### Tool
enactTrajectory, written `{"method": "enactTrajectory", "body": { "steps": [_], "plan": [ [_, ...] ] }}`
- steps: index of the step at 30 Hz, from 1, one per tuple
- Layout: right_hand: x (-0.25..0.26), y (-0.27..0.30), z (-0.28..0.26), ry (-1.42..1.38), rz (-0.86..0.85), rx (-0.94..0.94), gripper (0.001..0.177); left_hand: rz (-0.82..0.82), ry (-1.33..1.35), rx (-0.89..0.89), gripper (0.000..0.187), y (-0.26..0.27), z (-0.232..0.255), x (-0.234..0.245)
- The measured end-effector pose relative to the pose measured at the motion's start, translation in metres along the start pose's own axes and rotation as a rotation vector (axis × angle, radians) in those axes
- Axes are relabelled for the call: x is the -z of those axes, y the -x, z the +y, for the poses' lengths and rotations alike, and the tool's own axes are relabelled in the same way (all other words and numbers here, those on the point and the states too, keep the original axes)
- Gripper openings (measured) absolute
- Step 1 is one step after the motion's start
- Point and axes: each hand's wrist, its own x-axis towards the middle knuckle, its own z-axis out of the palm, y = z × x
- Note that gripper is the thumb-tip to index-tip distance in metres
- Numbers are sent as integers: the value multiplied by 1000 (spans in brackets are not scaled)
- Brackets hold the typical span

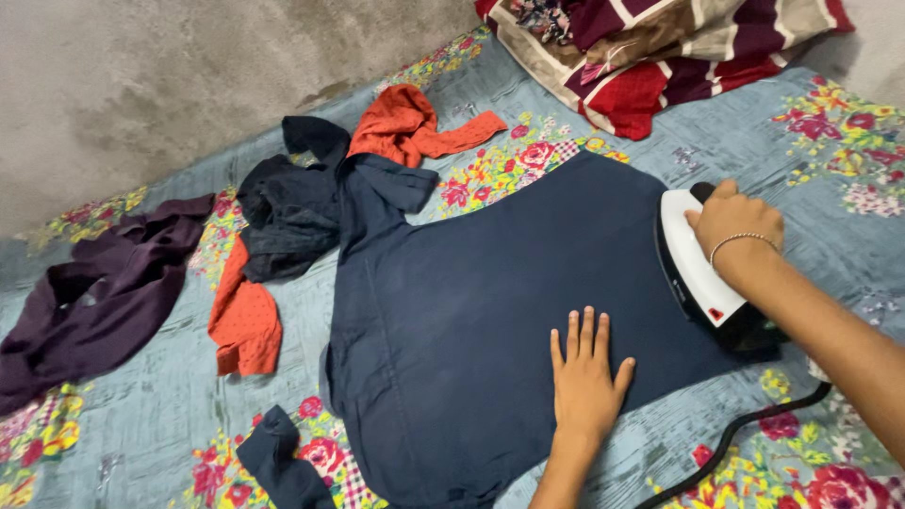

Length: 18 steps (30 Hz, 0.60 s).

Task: The person irons a dark blue shirt laid out on a bed. They smooth the fabric with one hand while moving the iron with the other, then flip the shirt over to iron the other side.

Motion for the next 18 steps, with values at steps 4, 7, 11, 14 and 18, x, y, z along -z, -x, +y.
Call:
{"method": "enactTrajectory", "body": {
  "steps": [4, 7, 11, 14, 18],
  "plan": [
    [7, 13, 7, 18, -11, 21, 65, 24, 10, -5, 71, 3, 4, 5],
    [12, 31, 21, 78, -33, 21, 65, 25, 11, -10, 71, 3, 4, 8],
    [12, 34, 23, 93, -17, 5, 64, 19, 18, -5, 70, 1, 4, 9],
    [11, 25, 20, 80, 8, 8, 64, 14, 21, -5, 71, 3, 2, 9],
    [11, 19, 27, 87, 7, 43, 65, 45, 8, -12, 70, 3, 2, 3]
  ]
}}
